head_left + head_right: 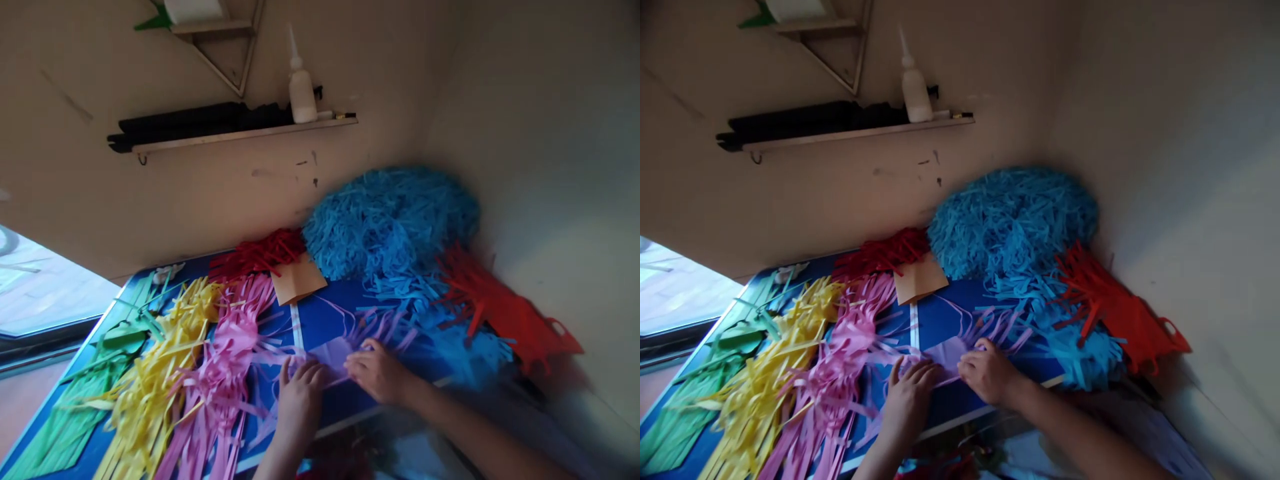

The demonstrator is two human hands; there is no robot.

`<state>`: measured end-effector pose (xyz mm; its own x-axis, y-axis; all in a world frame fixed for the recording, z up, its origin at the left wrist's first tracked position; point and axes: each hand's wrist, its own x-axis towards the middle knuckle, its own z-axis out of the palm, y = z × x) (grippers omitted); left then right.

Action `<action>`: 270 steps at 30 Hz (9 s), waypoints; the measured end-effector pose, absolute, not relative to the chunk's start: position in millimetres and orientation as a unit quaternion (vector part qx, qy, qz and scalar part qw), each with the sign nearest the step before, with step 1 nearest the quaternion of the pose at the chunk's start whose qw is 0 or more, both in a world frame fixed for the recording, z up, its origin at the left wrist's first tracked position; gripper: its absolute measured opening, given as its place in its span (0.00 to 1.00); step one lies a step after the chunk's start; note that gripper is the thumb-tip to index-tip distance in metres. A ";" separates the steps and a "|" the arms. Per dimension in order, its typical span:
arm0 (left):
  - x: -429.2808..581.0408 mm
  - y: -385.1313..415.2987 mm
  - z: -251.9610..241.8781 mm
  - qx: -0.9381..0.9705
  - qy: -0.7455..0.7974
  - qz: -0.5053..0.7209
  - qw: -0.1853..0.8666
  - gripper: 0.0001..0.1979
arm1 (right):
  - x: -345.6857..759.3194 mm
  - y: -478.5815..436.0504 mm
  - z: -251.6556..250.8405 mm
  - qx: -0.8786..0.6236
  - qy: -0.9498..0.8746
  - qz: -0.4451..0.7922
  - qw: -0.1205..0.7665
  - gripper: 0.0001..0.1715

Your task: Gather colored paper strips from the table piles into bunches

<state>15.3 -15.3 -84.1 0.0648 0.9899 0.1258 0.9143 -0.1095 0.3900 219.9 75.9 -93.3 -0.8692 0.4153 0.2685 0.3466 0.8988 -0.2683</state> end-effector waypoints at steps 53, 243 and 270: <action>-0.8 18.1 -60.1 0.797 0.599 0.077 0.000 0.11 | 210.2 101.0 -47.9 -0.259 -0.954 0.114 0.102 0.14; -5.5 34.5 -48.7 0.801 0.591 0.098 -0.005 0.16 | 166.4 134.8 -56.2 -0.105 -0.993 -0.003 0.058 0.12; 12.1 -17.3 33.6 0.778 0.497 0.384 0.018 0.05 | 188.0 67.2 6.7 -0.260 -0.484 0.808 0.212 0.20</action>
